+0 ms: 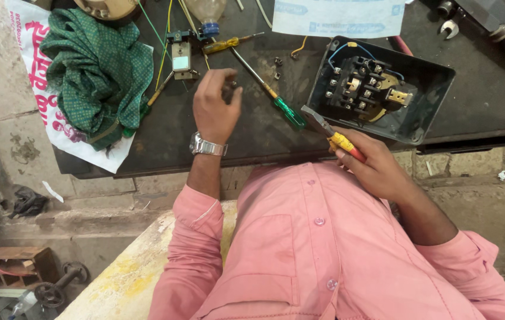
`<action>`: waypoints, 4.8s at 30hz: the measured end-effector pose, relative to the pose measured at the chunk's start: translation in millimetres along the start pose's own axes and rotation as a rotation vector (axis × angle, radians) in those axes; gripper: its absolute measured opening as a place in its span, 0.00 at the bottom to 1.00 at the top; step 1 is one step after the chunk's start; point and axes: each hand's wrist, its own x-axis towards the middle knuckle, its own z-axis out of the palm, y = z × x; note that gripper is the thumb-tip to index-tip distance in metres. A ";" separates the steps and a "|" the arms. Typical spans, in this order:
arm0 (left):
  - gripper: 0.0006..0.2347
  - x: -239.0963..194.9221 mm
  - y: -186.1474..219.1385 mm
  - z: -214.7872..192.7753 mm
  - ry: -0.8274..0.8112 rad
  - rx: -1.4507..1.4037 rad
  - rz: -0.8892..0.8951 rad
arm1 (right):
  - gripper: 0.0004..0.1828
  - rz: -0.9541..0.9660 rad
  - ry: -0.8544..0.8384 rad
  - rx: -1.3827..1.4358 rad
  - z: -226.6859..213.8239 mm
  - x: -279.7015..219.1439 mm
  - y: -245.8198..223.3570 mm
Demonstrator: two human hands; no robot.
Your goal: The person uses pliers to strip a small wire and then uses a screwdriver to tighten screws on a contactor inside an electrical box. They handle the contactor and wires while working at a cluttered workbench.
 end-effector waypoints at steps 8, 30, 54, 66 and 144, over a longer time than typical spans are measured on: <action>0.10 21.3 24.8 36.6 -0.128 0.124 0.207 | 0.25 -0.081 0.022 -0.028 0.6 -4.6 3.0; 0.11 -7.2 19.0 37.9 -0.224 -1.344 -0.427 | 0.24 -0.025 0.035 0.056 3.6 -2.2 6.3; 0.07 -26.8 17.9 15.1 -0.074 -1.094 -0.437 | 0.26 -0.008 -0.021 0.155 10.4 12.3 -14.9; 0.12 39.9 29.3 54.5 -0.066 0.008 0.181 | 0.26 0.027 0.039 0.287 10.1 -0.7 -3.3; 0.07 -5.3 -19.9 14.0 0.011 0.026 -0.170 | 0.24 -0.010 -0.028 0.138 27.2 9.9 -11.5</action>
